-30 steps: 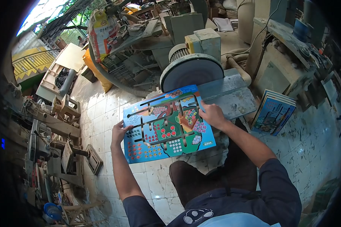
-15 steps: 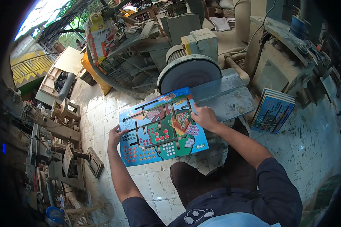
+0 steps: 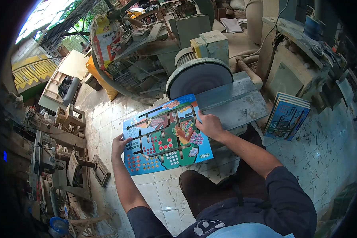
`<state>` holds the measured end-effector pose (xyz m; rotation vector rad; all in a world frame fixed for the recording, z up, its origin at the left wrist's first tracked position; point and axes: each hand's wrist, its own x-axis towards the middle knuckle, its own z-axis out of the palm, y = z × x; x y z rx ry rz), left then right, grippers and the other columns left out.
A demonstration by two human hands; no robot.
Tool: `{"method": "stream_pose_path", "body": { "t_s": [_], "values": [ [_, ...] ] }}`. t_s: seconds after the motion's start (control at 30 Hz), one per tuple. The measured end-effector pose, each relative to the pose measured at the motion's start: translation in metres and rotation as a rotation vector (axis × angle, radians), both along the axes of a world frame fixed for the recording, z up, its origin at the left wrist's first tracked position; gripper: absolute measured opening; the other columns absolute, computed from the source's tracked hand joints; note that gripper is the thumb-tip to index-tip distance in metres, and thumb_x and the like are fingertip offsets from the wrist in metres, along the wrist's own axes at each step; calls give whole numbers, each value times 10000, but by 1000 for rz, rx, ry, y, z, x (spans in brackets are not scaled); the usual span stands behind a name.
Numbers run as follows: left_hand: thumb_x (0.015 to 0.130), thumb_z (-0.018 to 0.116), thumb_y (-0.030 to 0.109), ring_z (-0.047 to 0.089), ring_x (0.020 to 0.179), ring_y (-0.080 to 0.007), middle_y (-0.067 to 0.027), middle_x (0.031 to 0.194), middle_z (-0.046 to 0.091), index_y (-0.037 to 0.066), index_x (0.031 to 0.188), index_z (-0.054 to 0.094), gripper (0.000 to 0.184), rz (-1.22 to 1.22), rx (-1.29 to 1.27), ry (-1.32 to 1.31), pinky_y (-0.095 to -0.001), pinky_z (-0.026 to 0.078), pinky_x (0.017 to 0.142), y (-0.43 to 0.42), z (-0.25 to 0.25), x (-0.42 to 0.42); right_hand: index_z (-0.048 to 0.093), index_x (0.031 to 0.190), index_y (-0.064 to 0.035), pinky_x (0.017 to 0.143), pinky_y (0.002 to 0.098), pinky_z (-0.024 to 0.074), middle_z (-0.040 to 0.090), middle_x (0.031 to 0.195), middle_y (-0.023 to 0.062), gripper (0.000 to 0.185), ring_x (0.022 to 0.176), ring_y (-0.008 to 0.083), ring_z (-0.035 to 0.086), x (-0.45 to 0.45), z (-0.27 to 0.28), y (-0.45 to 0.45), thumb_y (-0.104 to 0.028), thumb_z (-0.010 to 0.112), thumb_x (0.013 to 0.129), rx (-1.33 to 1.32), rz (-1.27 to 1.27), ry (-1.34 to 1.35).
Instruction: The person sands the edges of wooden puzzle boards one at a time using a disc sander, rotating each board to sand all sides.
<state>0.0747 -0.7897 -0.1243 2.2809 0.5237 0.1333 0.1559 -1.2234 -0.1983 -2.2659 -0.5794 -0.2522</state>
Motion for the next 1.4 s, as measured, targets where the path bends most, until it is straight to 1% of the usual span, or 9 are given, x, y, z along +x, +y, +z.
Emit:
{"method": "stream_pose_path", "body": {
  "t_s": [0.93, 1.0, 1.07, 1.13, 1.17, 1.2, 1.23, 1.33, 1.4],
  "values": [
    [738, 834, 221, 633, 650, -104, -110, 828, 714, -7, 1114, 680, 465, 96, 50, 17, -249, 489, 569, 25, -17, 0, 535, 1219, 113, 651, 477, 535, 654, 695, 222, 514, 678, 370, 667, -3, 0, 10, -235, 559, 841, 60, 16, 55],
    [741, 827, 187, 636, 691, -101, -103, 843, 718, -6, 1116, 678, 447, 129, -70, -7, -246, 492, 592, 10, -9, -6, 517, 1244, 108, 634, 481, 532, 643, 672, 223, 540, 652, 375, 660, -7, -5, 8, -240, 568, 834, 94, 23, 43],
    [805, 778, 225, 635, 717, -103, -85, 858, 712, -11, 1123, 671, 410, 131, -76, -49, -245, 495, 632, -10, -2, -13, 499, 1268, 104, 617, 484, 529, 632, 649, 225, 567, 627, 380, 654, -13, -5, 3, -244, 577, 827, 118, 38, 19],
    [873, 714, 306, 636, 749, -109, -69, 883, 700, -2, 1135, 659, 408, 273, -268, -347, -247, 486, 636, -26, -4, -23, 449, 1319, 100, 544, 449, 509, 596, 573, 194, 627, 542, 354, 635, -39, 0, -7, -232, 613, 814, 268, -37, 12],
    [938, 556, 499, 624, 925, -164, -110, 1054, 660, -41, 1213, 587, 607, 316, -227, -366, -307, 498, 806, -41, -3, -36, 428, 1339, 93, 514, 424, 491, 576, 542, 173, 655, 504, 328, 619, -55, 4, -15, -233, 633, 810, 380, -65, 83],
    [938, 556, 499, 624, 925, -164, -110, 1054, 660, -41, 1213, 587, 607, 335, -234, -358, -307, 498, 806, -43, -9, -49, 408, 1359, 87, 484, 399, 473, 555, 512, 152, 684, 466, 302, 603, -71, 4, -20, -233, 652, 806, 489, -95, 161],
    [938, 519, 543, 622, 946, -182, -121, 1084, 648, -38, 1209, 585, 645, 388, -334, -466, -326, 498, 825, -46, -17, -61, 481, 1303, 72, 455, 336, 443, 546, 523, 108, 587, 446, 210, 581, -84, -2, -29, -192, 680, 818, 534, -106, 150],
    [948, 355, 655, 628, 862, -156, -117, 996, 674, -45, 1142, 610, 770, 535, -459, -654, -281, 505, 774, -93, -37, -92, 554, 1208, 66, 454, 296, 438, 546, 547, 79, 448, 452, 141, 555, -109, -36, -49, -129, 688, 828, 653, 20, 84],
    [943, 297, 686, 620, 946, -217, -163, 1073, 657, -71, 1175, 598, 847, 854, -402, -869, -332, 491, 860, -121, -45, -106, 602, 1119, 49, 466, 265, 440, 554, 582, 51, 328, 474, 94, 537, -119, -56, -57, -74, 689, 828, 656, 12, 26]
  ]
}}
